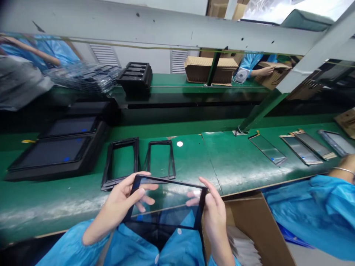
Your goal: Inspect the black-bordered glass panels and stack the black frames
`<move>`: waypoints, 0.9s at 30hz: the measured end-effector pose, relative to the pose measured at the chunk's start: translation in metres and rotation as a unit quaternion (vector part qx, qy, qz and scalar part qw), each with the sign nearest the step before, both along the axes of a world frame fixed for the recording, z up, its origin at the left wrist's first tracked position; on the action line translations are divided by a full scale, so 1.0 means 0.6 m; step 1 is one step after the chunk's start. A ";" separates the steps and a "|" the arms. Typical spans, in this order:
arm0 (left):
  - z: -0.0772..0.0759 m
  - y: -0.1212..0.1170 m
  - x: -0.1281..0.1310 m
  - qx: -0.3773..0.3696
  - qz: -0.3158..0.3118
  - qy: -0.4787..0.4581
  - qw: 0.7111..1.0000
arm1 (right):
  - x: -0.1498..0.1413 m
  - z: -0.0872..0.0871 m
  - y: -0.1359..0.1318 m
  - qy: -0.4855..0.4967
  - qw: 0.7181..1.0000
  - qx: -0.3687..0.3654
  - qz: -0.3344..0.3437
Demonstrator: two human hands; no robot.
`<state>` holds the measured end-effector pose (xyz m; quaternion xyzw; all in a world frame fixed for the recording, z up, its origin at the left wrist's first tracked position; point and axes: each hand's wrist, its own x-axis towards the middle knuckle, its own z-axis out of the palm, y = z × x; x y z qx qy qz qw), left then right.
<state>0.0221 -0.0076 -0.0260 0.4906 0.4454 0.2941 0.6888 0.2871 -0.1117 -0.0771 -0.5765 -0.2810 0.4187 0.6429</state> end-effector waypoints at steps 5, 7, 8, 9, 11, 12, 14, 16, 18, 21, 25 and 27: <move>0.011 -0.004 0.009 -0.010 0.054 0.006 0.998 | -0.030 0.018 0.000 0.005 0.999 -0.027 -0.036; 0.009 -0.003 0.006 -0.010 0.055 0.007 0.998 | -0.031 0.021 0.000 0.003 0.999 -0.034 -0.036; 0.006 -0.001 0.003 -0.011 0.046 0.006 0.999 | -0.031 0.021 0.000 0.003 0.999 -0.036 -0.036; 0.002 0.002 -0.001 -0.012 0.035 0.004 0.999 | -0.031 0.021 0.000 0.002 0.999 -0.038 -0.038; -0.007 0.007 -0.009 -0.014 0.015 -0.004 1.000 | -0.031 0.019 -0.002 0.000 0.998 -0.042 -0.042; -0.010 0.009 -0.012 -0.014 0.013 -0.010 1.000 | -0.031 0.017 -0.002 0.001 0.998 -0.044 -0.044; -0.016 0.007 -0.015 -0.007 0.026 -0.036 0.999 | -0.032 0.012 0.000 0.015 0.998 -0.043 -0.050; -0.020 -0.002 -0.012 0.000 0.036 -0.092 0.995 | -0.035 0.004 0.010 0.041 0.996 -0.024 -0.071; -0.026 -0.012 -0.004 0.000 0.066 -0.144 0.987 | -0.044 -0.007 0.031 0.076 0.994 0.014 -0.081; -0.033 -0.004 -0.006 0.037 0.169 -0.135 0.976 | -0.060 -0.025 0.075 0.113 0.991 0.065 -0.019; -0.013 0.090 -0.086 0.310 0.282 0.093 0.903 | -0.057 -0.069 0.121 0.013 0.997 0.065 0.026; 0.011 0.173 -0.151 0.452 0.250 0.346 0.783 | -0.041 -0.106 0.126 -0.064 0.998 0.029 -0.005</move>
